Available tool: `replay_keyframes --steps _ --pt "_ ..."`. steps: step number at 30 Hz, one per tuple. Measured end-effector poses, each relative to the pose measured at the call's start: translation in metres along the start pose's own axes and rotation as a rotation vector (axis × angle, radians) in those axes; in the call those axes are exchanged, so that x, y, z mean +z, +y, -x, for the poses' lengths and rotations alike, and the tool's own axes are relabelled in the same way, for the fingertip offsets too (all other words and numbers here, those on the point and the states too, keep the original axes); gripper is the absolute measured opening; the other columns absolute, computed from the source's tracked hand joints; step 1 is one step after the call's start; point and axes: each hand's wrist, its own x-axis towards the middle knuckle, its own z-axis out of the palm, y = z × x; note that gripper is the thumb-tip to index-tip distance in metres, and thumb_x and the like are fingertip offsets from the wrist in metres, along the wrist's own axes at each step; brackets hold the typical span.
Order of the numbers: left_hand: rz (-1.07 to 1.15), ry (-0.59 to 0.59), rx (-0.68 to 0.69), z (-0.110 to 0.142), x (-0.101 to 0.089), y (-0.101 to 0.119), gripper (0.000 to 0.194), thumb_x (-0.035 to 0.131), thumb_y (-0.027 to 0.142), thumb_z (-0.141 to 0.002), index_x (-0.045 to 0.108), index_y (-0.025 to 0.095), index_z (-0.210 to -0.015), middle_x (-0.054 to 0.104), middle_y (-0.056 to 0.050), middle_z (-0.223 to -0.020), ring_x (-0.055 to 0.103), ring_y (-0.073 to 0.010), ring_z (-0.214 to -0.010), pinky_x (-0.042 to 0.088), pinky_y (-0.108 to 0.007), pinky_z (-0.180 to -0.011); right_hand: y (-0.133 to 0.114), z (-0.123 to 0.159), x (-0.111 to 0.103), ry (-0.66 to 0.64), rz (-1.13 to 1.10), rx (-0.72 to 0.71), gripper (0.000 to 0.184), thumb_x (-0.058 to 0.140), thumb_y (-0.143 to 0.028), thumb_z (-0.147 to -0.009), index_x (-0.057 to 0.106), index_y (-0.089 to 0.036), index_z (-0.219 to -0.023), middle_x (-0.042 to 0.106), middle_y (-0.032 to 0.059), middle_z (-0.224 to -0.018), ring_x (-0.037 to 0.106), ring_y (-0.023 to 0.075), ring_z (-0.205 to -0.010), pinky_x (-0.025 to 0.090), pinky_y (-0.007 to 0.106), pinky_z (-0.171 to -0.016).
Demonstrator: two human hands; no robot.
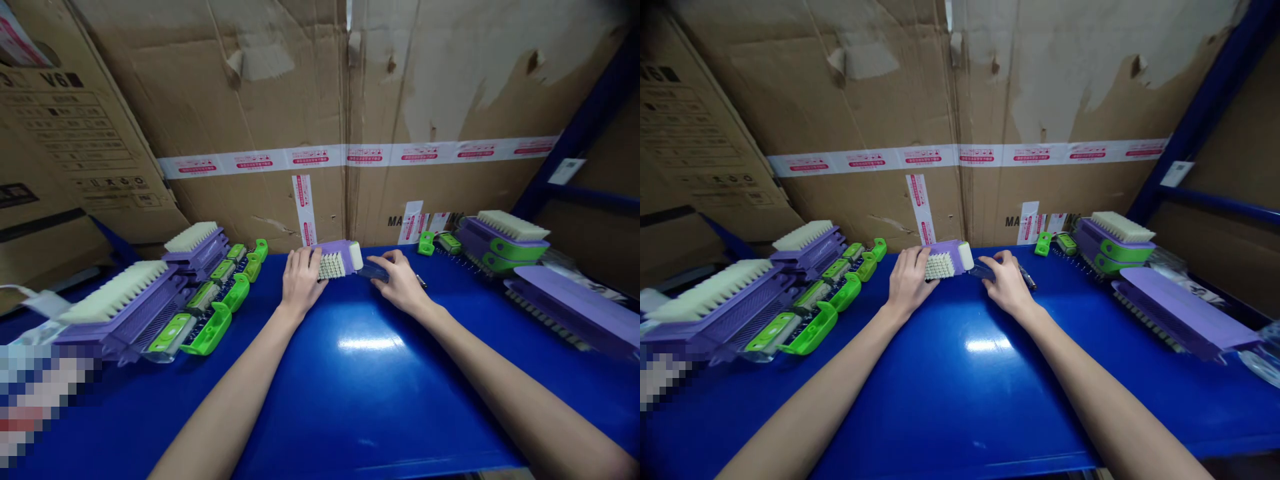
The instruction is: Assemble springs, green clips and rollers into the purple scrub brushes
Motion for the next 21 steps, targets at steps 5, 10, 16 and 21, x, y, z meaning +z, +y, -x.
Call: replay_keyframes --steps 5,10,16,21 --pt "0.0 0.029 -0.045 0.0 0.001 -0.001 0.061 0.07 0.024 -0.069 0.048 0.006 -0.124 0.055 -0.019 -0.116 0.051 -0.0327 -0.108 0.045 -0.046 -0.095 -0.001 -0.002 -0.001 0.056 -0.293 0.016 0.06 0.067 -0.018 -0.068 0.055 -0.019 -0.126 0.049 0.0086 -0.109 0.056 0.0199 -0.094 0.05 0.037 -0.087" --pt "0.017 0.019 -0.027 0.0 0.0 -0.001 0.057 0.067 0.022 -0.072 0.047 0.009 -0.124 0.055 -0.019 -0.117 0.05 -0.0323 -0.111 0.044 -0.048 -0.097 -0.005 -0.004 -0.001 0.103 -0.611 0.088 0.06 0.072 -0.023 -0.065 0.056 -0.023 -0.123 0.051 0.0072 -0.109 0.059 0.0181 -0.092 0.053 0.035 -0.081" --pt "0.019 -0.005 0.03 0.0 0.0 -0.001 0.057 0.068 0.022 -0.072 0.048 0.012 -0.124 0.055 -0.017 -0.118 0.051 -0.0311 -0.111 0.039 -0.049 -0.103 -0.005 -0.008 0.005 0.113 -0.963 0.22 0.066 0.076 -0.027 -0.06 0.055 -0.021 -0.122 0.063 0.0061 -0.103 0.064 0.0203 -0.096 0.051 0.04 -0.091" --pt "0.031 -0.033 0.105 -0.001 0.002 -0.002 0.06 0.069 0.02 -0.069 0.048 0.015 -0.126 0.056 -0.015 -0.119 0.051 -0.0307 -0.113 0.036 -0.05 -0.106 -0.005 -0.01 0.008 0.154 -1.077 0.246 0.064 0.078 -0.029 -0.059 0.056 -0.022 -0.118 0.066 0.0072 -0.105 0.064 0.0224 -0.102 0.049 0.043 -0.096"
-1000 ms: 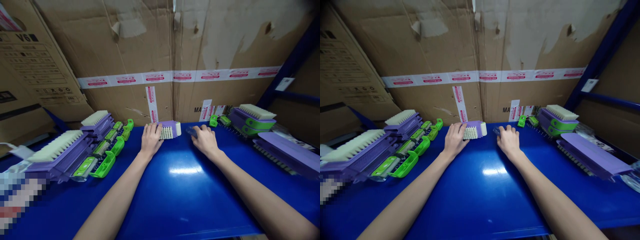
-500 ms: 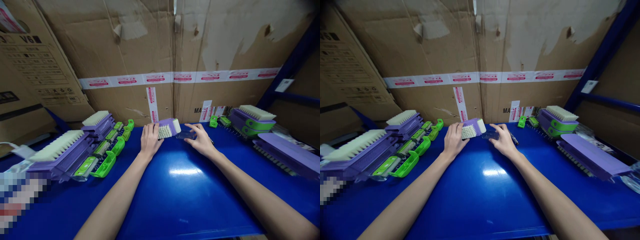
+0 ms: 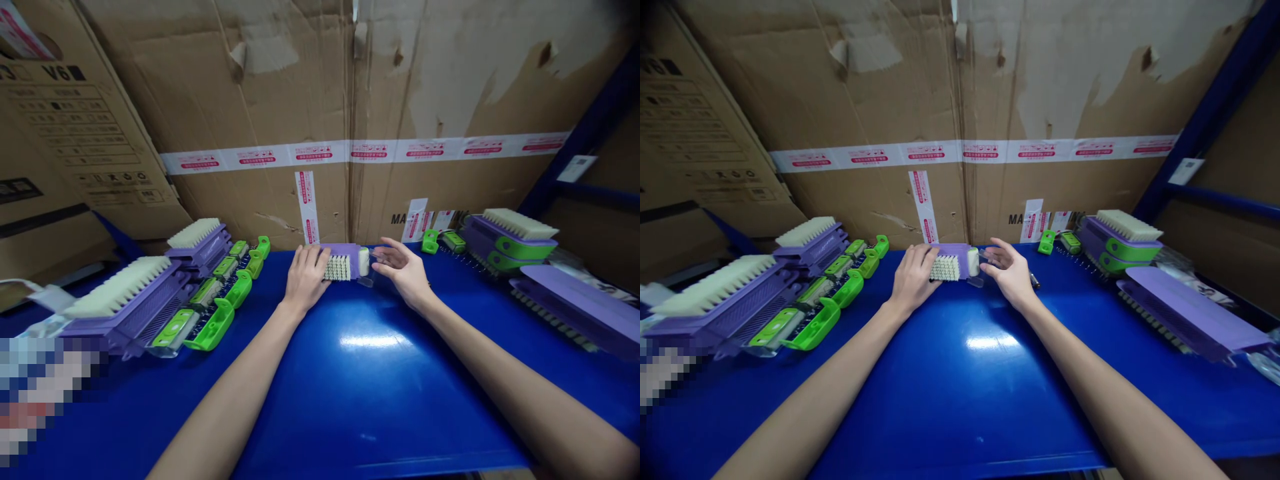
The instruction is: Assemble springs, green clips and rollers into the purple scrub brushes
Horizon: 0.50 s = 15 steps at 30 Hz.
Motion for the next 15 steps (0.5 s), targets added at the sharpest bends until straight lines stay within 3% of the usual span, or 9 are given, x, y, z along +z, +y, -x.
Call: replay_keyframes --steps 5,11,15 --pt "-0.013 0.005 0.032 -0.0002 -0.0004 -0.0007 0.06 0.069 0.021 -0.069 0.048 0.012 -0.125 0.057 -0.016 -0.119 0.052 -0.0305 -0.113 0.036 -0.049 -0.107 -0.0011 0.0002 0.0033 0.065 -0.029 -0.011 0.06 0.08 -0.03 -0.057 0.058 -0.021 -0.112 0.067 0.0082 -0.107 0.064 0.0234 -0.105 0.047 0.044 -0.099" --pt "0.026 -0.002 0.052 0.0004 -0.0022 -0.0026 0.058 0.068 0.018 -0.069 0.05 0.015 -0.125 0.058 -0.015 -0.119 0.051 -0.0307 -0.115 0.036 -0.051 -0.107 -0.0033 0.0023 0.0056 -0.024 0.007 -0.056 0.058 0.077 -0.034 -0.063 0.058 -0.021 -0.116 0.066 0.0084 -0.115 0.061 0.023 -0.11 0.046 0.043 -0.102" --pt "0.029 -0.003 0.054 -0.0001 -0.0036 -0.0018 0.06 0.069 0.019 -0.069 0.05 0.016 -0.125 0.058 -0.015 -0.119 0.052 -0.0309 -0.115 0.036 -0.051 -0.107 -0.0009 0.0015 0.0047 -0.009 0.041 -0.04 0.061 0.076 -0.034 -0.065 0.056 -0.021 -0.121 0.065 0.0098 -0.118 0.061 0.0235 -0.11 0.046 0.043 -0.101"
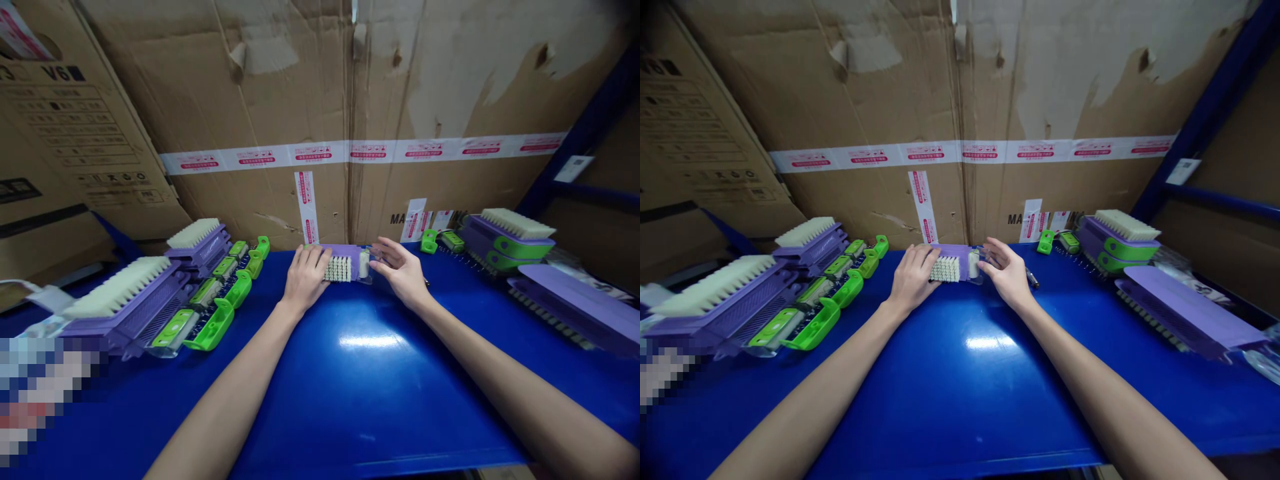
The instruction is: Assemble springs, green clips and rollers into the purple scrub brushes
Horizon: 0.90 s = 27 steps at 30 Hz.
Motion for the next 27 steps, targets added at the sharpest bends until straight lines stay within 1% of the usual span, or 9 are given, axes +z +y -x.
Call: replay_keyframes --steps 6,9,12,15,18,20,22,25,27 --pt "-0.022 -0.007 0.033 -0.002 -0.002 0.004 0.052 0.064 0.02 -0.075 0.051 0.013 -0.124 0.059 -0.015 -0.119 0.052 -0.0295 -0.114 0.035 -0.049 -0.108 0.001 -0.001 0.0 0.009 -0.015 0.065 0.065 0.074 -0.037 -0.068 0.052 -0.021 -0.127 0.065 0.0116 -0.117 0.064 0.0235 -0.103 0.049 0.046 -0.096" --pt "-0.045 0.003 0.053 -0.002 -0.002 0.005 0.05 0.061 0.021 -0.077 0.051 0.011 -0.125 0.059 -0.015 -0.119 0.053 -0.0295 -0.114 0.036 -0.048 -0.108 -0.003 0.001 0.003 0.007 0.019 0.016 0.064 0.074 -0.035 -0.068 0.053 -0.02 -0.127 0.065 0.0112 -0.116 0.064 0.0229 -0.102 0.049 0.044 -0.096" --pt "-0.059 0.009 0.074 -0.003 -0.002 0.006 0.048 0.057 0.021 -0.079 0.051 0.012 -0.126 0.06 -0.014 -0.118 0.054 -0.0286 -0.113 0.036 -0.047 -0.107 -0.006 0.002 0.007 -0.003 0.052 -0.023 0.062 0.073 -0.035 -0.069 0.054 -0.02 -0.126 0.065 0.0109 -0.116 0.063 0.0232 -0.105 0.049 0.044 -0.097" --pt "-0.063 0.014 0.078 -0.002 -0.002 0.007 0.047 0.055 0.022 -0.081 0.051 0.012 -0.127 0.06 -0.014 -0.118 0.054 -0.0285 -0.112 0.036 -0.047 -0.107 -0.006 0.001 0.009 0.016 0.001 0.036 0.07 0.075 -0.036 -0.066 0.051 -0.018 -0.129 0.066 0.0125 -0.115 0.065 0.0243 -0.102 0.05 0.044 -0.095" --pt "-0.071 0.03 0.087 -0.002 -0.001 0.007 0.047 0.055 0.023 -0.081 0.051 0.01 -0.126 0.06 -0.015 -0.117 0.054 -0.0294 -0.112 0.036 -0.048 -0.106 -0.005 0.001 0.009 0.032 -0.023 0.116 0.075 0.075 -0.038 -0.066 0.047 -0.017 -0.132 0.07 0.0117 -0.106 0.066 0.0255 -0.098 0.052 0.044 -0.092" --pt "-0.075 0.04 0.084 -0.001 0.0 0.006 0.048 0.056 0.025 -0.081 0.051 0.009 -0.126 0.06 -0.016 -0.117 0.054 -0.0299 -0.111 0.036 -0.048 -0.106 -0.006 0.002 0.009 0.001 -0.022 0.15 0.075 0.073 -0.04 -0.069 0.045 -0.017 -0.134 0.071 0.0104 -0.1 0.067 0.026 -0.097 0.053 0.045 -0.09" --pt "-0.07 0.05 0.071 0.0 0.001 0.005 0.051 0.059 0.027 -0.079 0.051 0.009 -0.126 0.06 -0.016 -0.117 0.054 -0.0301 -0.111 0.036 -0.048 -0.106 -0.007 0.003 0.01 -0.07 -0.025 0.171 0.079 0.072 -0.041 -0.069 0.04 -0.017 -0.137 0.071 0.0094 -0.099 0.066 0.026 -0.098 0.052 0.045 -0.09" --pt "-0.058 0.071 0.064 0.001 0.003 0.005 0.054 0.063 0.029 -0.076 0.051 0.008 -0.125 0.06 -0.016 -0.115 0.054 -0.0304 -0.11 0.037 -0.047 -0.105 -0.009 0.006 0.011 -0.172 -0.016 0.177 0.084 0.071 -0.04 -0.07 0.033 -0.016 -0.141 0.07 0.0099 -0.103 0.065 0.0258 -0.101 0.05 0.046 -0.092" --pt "-0.057 0.087 0.063 0.002 0.004 0.005 0.054 0.064 0.029 -0.075 0.052 0.009 -0.124 0.06 -0.016 -0.114 0.055 -0.0301 -0.108 0.038 -0.047 -0.104 -0.008 0.007 0.012 -0.193 0.01 0.146 0.08 0.067 -0.042 -0.074 0.032 -0.015 -0.141 0.068 0.0115 -0.109 0.063 0.0257 -0.104 0.047 0.046 -0.096"
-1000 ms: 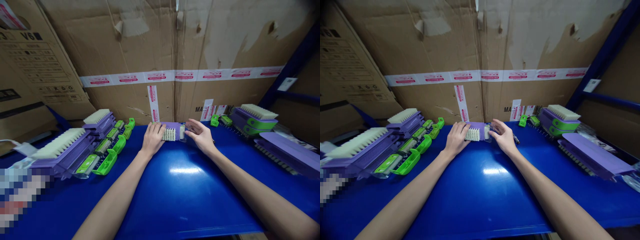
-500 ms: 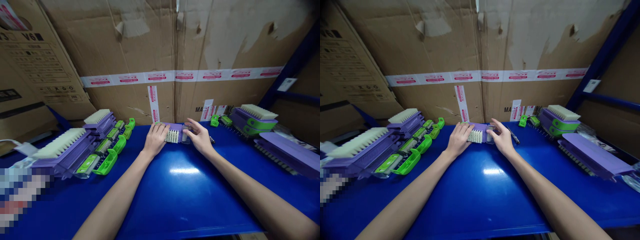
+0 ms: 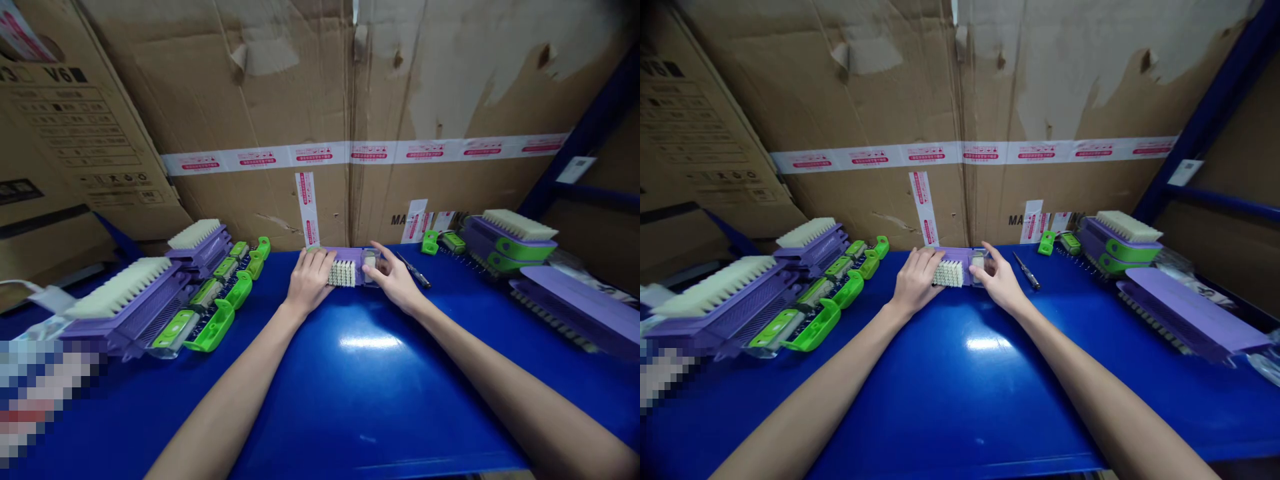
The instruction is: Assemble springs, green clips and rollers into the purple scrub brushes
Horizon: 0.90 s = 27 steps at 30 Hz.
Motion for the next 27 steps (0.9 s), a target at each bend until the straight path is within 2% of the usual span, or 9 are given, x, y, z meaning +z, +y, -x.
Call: replay_keyframes --steps 4,8,11,18,23,27 --pt "0.002 0.025 -0.012 0.001 0.001 0.001 0.054 0.064 0.032 -0.076 0.051 0.01 -0.124 0.061 -0.015 -0.113 0.056 -0.0294 -0.106 0.039 -0.047 -0.103 0.004 0.0 0.003 0.02 0.059 -0.076 0.075 0.057 -0.047 -0.081 0.028 -0.013 -0.142 0.06 0.0142 -0.123 0.056 0.0252 -0.115 0.037 0.045 -0.106" --pt "0.046 0.024 -0.014 0.001 0.0 0.0 0.055 0.066 0.028 -0.074 0.051 0.011 -0.124 0.06 -0.014 -0.114 0.055 -0.029 -0.107 0.038 -0.048 -0.104 0.006 -0.001 0.004 -0.016 0.06 -0.073 0.073 0.054 -0.052 -0.083 0.026 -0.016 -0.14 0.054 0.0133 -0.131 0.049 0.0243 -0.124 0.033 0.044 -0.11" --pt "0.088 0.01 -0.012 0.001 0.0 -0.001 0.056 0.067 0.026 -0.072 0.05 0.013 -0.124 0.06 -0.013 -0.115 0.054 -0.0289 -0.109 0.038 -0.048 -0.105 0.006 -0.001 0.004 -0.047 0.066 -0.056 0.069 0.051 -0.055 -0.083 0.028 -0.019 -0.137 0.053 0.0121 -0.132 0.048 0.0243 -0.125 0.033 0.044 -0.109" --pt "0.048 0.031 -0.014 0.0 -0.001 0.001 0.056 0.067 0.029 -0.073 0.051 0.01 -0.123 0.061 -0.015 -0.114 0.055 -0.0292 -0.104 0.041 -0.046 -0.102 0.01 -0.001 0.009 0.035 0.135 -0.095 0.065 0.049 -0.056 -0.084 0.029 -0.02 -0.135 0.051 0.0118 -0.132 0.049 0.0229 -0.122 0.032 0.043 -0.11" --pt "0.067 0.007 0.007 -0.002 -0.002 0.002 0.062 0.07 0.027 -0.071 0.049 0.012 -0.127 0.06 -0.015 -0.115 0.055 -0.0301 -0.107 0.043 -0.045 -0.098 0.015 -0.006 0.009 0.076 0.064 -0.049 0.068 0.057 -0.053 -0.078 0.032 -0.019 -0.132 0.048 0.0139 -0.135 0.05 0.0245 -0.121 0.036 0.043 -0.107" --pt "0.084 0.002 0.014 -0.003 -0.002 0.003 0.064 0.071 0.028 -0.07 0.048 0.012 -0.128 0.06 -0.014 -0.116 0.054 -0.0303 -0.108 0.042 -0.045 -0.099 0.014 -0.008 0.008 0.084 0.062 -0.036 0.07 0.061 -0.048 -0.076 0.032 -0.019 -0.132 0.051 0.0134 -0.131 0.053 0.0248 -0.118 0.037 0.044 -0.106"
